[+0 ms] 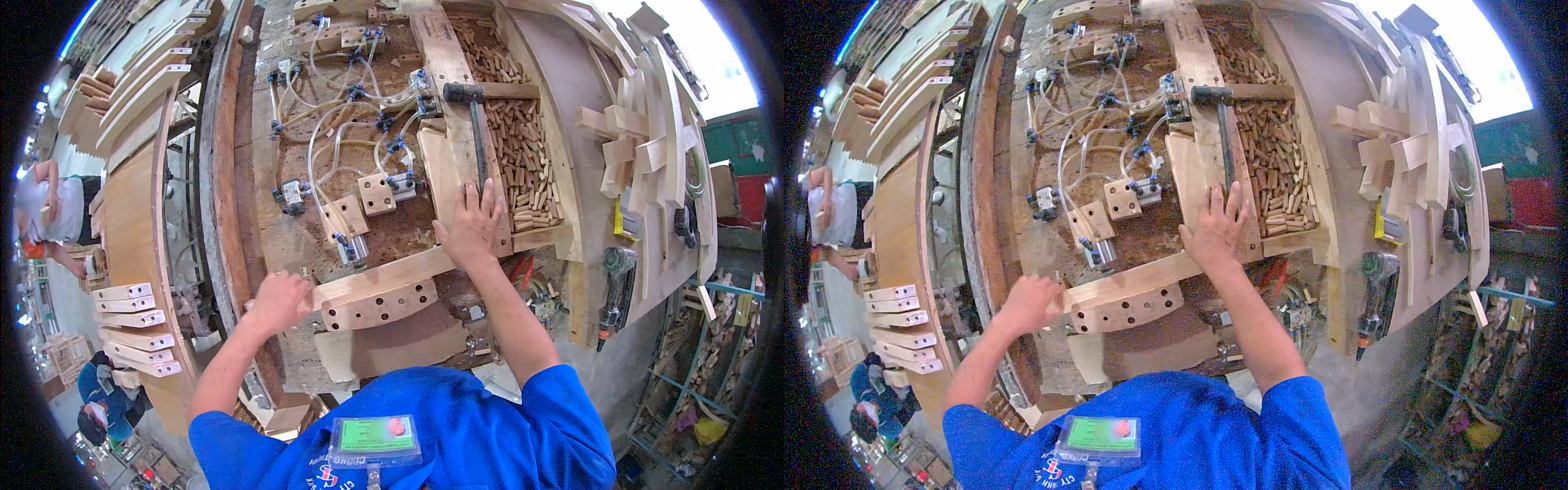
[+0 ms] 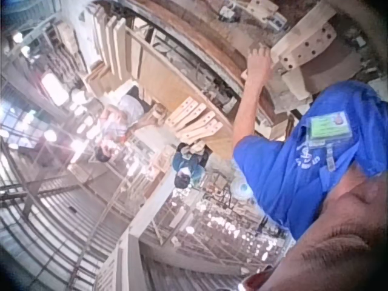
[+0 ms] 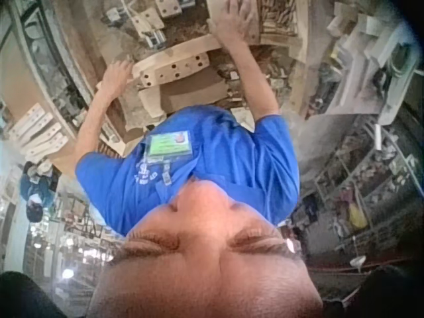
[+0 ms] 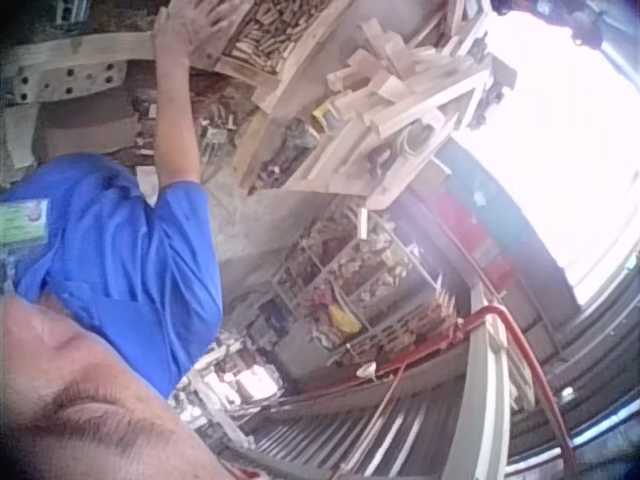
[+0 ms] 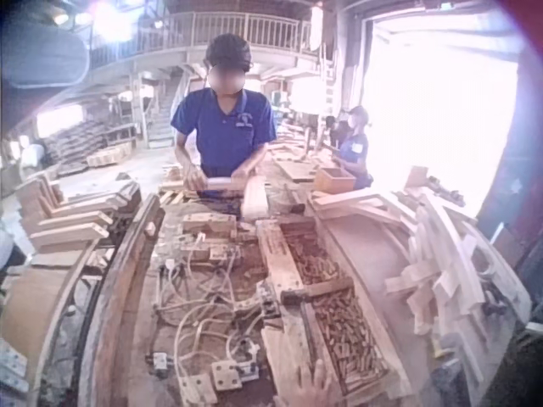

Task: The person assembles wooden frames by inserting dowels into pre-drilled holes and using a pneumatic nail gun to fasten the pieces. The person repeatedly picks up wooden parts, aligns them, and secures them on a jig before moving the completed frames aside.

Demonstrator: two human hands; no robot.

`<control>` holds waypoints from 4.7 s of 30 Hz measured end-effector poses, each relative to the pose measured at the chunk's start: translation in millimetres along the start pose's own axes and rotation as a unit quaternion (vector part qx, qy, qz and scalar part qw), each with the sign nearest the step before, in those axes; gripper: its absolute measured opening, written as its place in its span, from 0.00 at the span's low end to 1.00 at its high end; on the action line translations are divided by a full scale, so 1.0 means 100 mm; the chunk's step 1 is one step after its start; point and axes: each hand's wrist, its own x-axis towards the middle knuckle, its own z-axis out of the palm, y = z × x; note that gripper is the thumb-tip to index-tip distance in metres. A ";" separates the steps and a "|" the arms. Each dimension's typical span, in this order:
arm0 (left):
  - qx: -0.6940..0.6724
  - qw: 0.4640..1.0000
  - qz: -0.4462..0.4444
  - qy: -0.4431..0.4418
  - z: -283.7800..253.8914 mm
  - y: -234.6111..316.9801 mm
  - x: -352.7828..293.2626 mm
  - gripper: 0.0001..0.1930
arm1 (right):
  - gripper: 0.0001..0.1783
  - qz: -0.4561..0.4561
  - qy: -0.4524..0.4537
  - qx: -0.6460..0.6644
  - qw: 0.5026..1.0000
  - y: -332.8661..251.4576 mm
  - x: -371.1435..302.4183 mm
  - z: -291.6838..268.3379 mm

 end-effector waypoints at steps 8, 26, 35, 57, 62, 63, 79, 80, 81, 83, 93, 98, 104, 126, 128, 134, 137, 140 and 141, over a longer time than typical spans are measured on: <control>-0.160 0.899 -0.236 0.331 -0.45 -0.40 0.70 0.15 | 0.53 -0.005 0.032 0.046 0.998 -0.02 0.01 0.01; -0.103 0.885 -0.256 0.376 -0.37 -0.55 0.96 0.12 | 0.54 0.007 0.008 0.029 1.000 -0.06 -0.02 -0.08; -0.279 0.817 -0.251 0.437 0.17 0.33 0.50 0.18 | 0.38 0.018 0.122 0.267 0.956 0.92 -0.78 -0.22; -0.133 0.885 -0.094 0.437 0.82 2.14 0.14 0.27 | 0.24 0.366 0.313 0.240 0.843 2.11 -2.46 0.32; -0.121 0.901 -0.100 0.405 0.78 2.18 0.14 0.29 | 0.23 0.306 0.248 0.258 0.882 2.39 -2.39 0.51; -0.118 0.902 -0.107 0.402 0.80 2.19 0.12 0.29 | 0.23 0.302 0.218 0.263 0.890 2.40 -2.40 0.49; -0.117 0.910 -0.122 0.379 0.79 2.21 0.16 0.28 | 0.17 0.292 0.273 0.269 0.876 2.52 -2.40 0.67; -0.116 0.910 -0.123 0.380 0.79 2.20 0.17 0.28 | 0.17 0.289 0.288 0.268 0.873 2.51 -2.38 0.68; -0.116 0.909 -0.122 0.381 0.79 2.20 0.17 0.28 | 0.17 0.291 0.278 0.273 0.874 2.51 -2.38 0.68; -0.116 0.909 -0.121 0.383 0.79 2.19 0.17 0.28 | 0.19 0.296 0.259 0.281 0.876 2.53 -2.40 0.69; -0.120 0.909 -0.119 0.381 0.77 2.19 0.16 0.29 | 0.17 0.282 0.288 0.268 0.875 2.55 -2.38 0.72; -0.125 0.910 -0.120 0.376 0.79 2.18 0.15 0.29 | 0.17 0.294 0.273 0.268 0.876 2.47 -2.38 0.62; -0.129 0.909 -0.121 0.377 0.79 2.18 0.16 0.28 | 0.17 0.285 0.283 0.281 0.872 2.46 -2.37 0.57; -0.142 0.908 -0.124 0.375 0.81 2.15 0.15 0.28 | 0.19 0.296 0.251 0.258 0.885 2.53 -2.39 0.64; -0.144 0.908 -0.127 0.372 0.82 2.16 0.15 0.28 | 0.19 0.293 0.260 0.264 0.881 2.49 -2.40 0.63; -0.144 0.907 -0.119 0.378 0.81 2.14 0.16 0.28 | 0.20 0.287 0.265 0.271 0.880 2.48 -2.40 0.62; -0.140 0.907 -0.120 0.379 0.81 2.15 0.15 0.28 | 0.20 0.303 0.231 0.269 0.885 2.50 -2.41 0.62; -0.138 0.906 -0.118 0.382 0.81 2.14 0.15 0.29 | 0.20 0.302 0.233 0.273 0.883 2.51 -2.41 0.63; -0.138 0.906 -0.118 0.381 0.81 2.14 0.15 0.29 | 0.20 0.306 0.233 0.276 0.881 2.51 -2.41 0.64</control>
